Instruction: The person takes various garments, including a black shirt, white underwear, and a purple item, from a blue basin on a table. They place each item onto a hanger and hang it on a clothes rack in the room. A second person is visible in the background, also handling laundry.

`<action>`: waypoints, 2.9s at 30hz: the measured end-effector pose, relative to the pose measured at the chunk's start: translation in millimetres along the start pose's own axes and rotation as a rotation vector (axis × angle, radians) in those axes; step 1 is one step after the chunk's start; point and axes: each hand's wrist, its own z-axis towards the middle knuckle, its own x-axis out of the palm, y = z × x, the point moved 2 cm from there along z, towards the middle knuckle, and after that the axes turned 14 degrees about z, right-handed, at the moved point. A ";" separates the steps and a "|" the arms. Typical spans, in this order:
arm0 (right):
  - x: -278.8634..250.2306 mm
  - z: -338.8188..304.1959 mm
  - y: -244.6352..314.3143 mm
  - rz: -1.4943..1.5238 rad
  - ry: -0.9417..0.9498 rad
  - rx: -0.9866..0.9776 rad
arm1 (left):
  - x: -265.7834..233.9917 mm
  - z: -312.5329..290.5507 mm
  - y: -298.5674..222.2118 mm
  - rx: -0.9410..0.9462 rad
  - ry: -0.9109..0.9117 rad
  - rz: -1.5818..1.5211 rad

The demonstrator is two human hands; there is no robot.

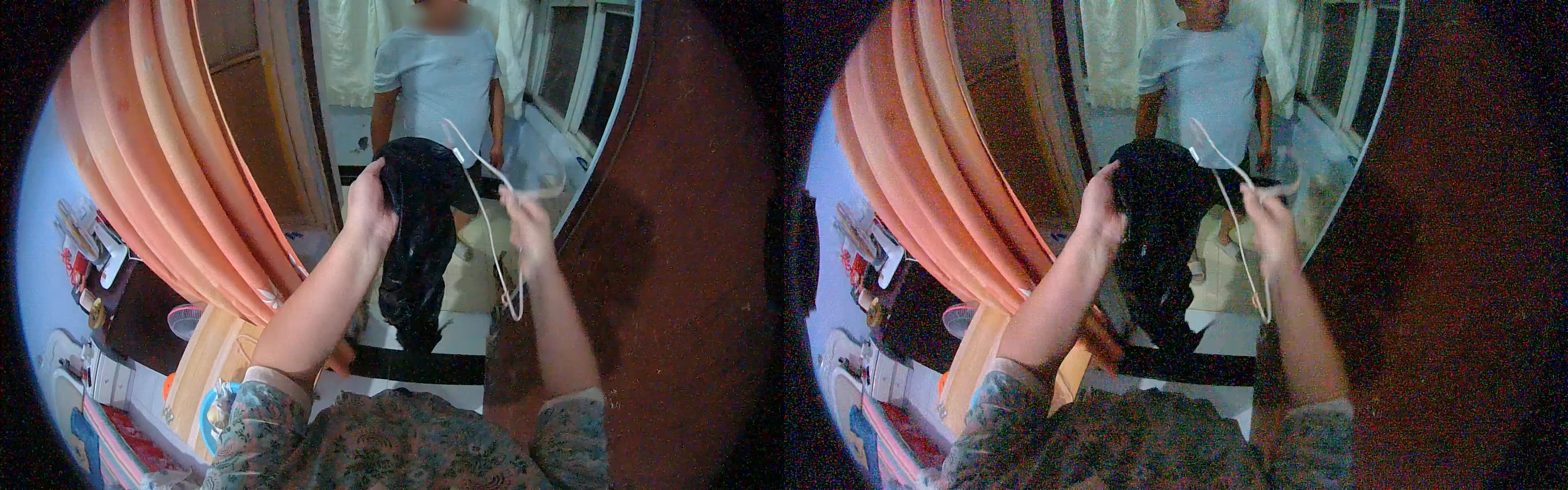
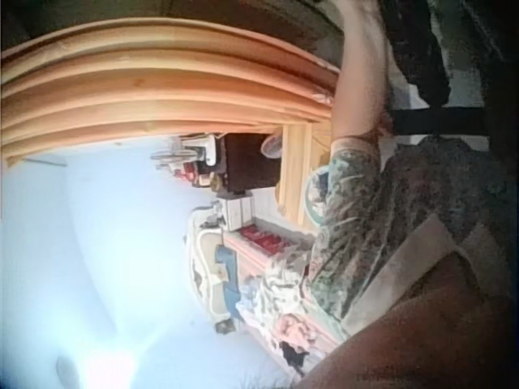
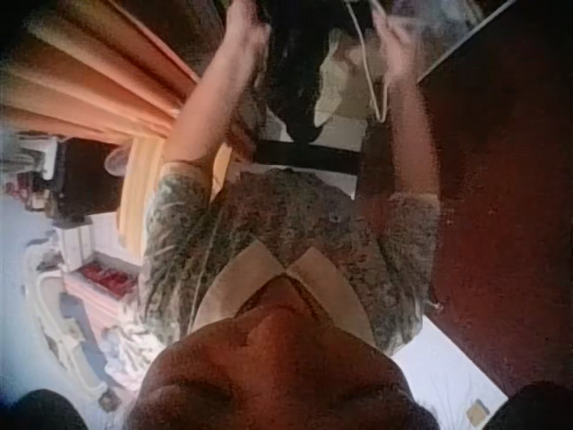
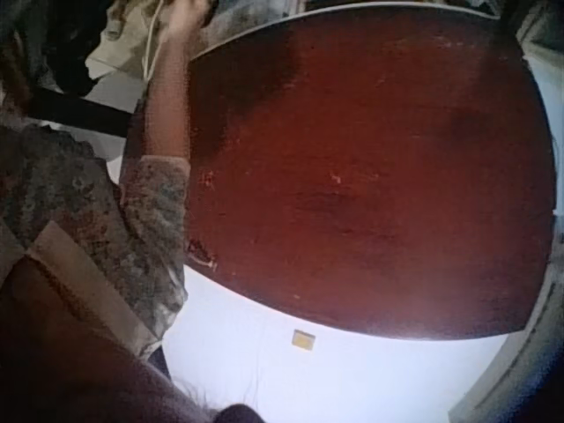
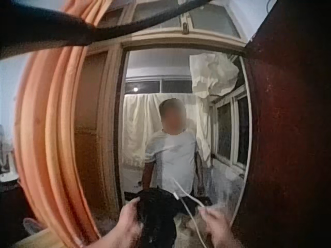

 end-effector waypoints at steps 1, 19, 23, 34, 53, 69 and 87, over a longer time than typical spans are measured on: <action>-1.7 -17.4 -10.2 0.031 -0.056 0.033 | 2.6 0.9 0.8 0.043 -0.001 -0.011; -77.5 63.2 -0.2 -0.342 -0.014 -0.349 | -43.8 9.1 -53.6 0.219 -0.073 0.336; -66.8 76.3 33.1 -0.262 -0.089 -0.302 | -47.1 -1.9 -46.0 0.266 -0.076 0.422; 56.9 49.1 31.3 -0.456 0.254 -0.368 | -16.8 -5.3 30.0 0.563 0.208 1.257; -61.1 72.3 22.0 -0.850 0.023 -0.501 | 36.0 -3.7 98.4 0.738 0.301 1.551; -16.9 173.4 -18.4 -0.975 0.553 -0.878 | 3.4 175.9 119.7 0.507 0.255 1.480; -140.3 324.8 -236.5 -0.634 0.563 -0.178 | 17.4 325.6 90.5 0.482 -0.025 1.049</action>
